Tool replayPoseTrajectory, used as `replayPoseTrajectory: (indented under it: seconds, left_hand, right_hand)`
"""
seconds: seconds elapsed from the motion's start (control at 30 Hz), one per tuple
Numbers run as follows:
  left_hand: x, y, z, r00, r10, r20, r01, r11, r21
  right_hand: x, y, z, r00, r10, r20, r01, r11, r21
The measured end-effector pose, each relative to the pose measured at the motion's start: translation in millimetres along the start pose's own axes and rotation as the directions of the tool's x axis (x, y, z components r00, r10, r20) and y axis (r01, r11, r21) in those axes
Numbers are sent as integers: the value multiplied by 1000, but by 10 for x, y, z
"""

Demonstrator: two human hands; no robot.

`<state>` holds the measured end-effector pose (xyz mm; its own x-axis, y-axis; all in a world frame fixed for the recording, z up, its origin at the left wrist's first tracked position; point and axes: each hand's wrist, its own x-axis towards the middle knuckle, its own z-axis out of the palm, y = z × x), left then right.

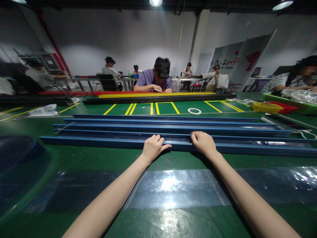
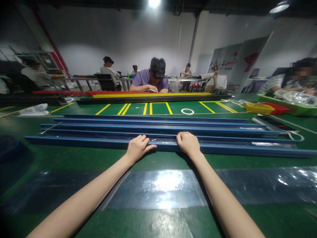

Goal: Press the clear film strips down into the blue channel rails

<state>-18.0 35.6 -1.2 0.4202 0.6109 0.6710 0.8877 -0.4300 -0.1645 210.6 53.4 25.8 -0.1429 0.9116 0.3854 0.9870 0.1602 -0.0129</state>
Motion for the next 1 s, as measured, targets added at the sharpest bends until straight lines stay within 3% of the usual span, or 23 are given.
replayPoseTrajectory:
  seconds: [0.57, 0.7, 1.0]
  left_hand:
    - [-3, 13, -37, 1000, 9, 24, -8, 999, -40]
    - [7, 28, -45, 996, 71, 47, -68, 996, -48]
    - [-1, 9, -7, 999, 39, 20, -38, 999, -37]
  right_hand:
    - [20, -2, -54, 1000, 25, -8, -25, 997, -79]
    - [16, 154, -51, 998, 63, 6, -62, 995, -78]
    - [-62, 613, -49, 993, 120, -6, -120, 992, -44]
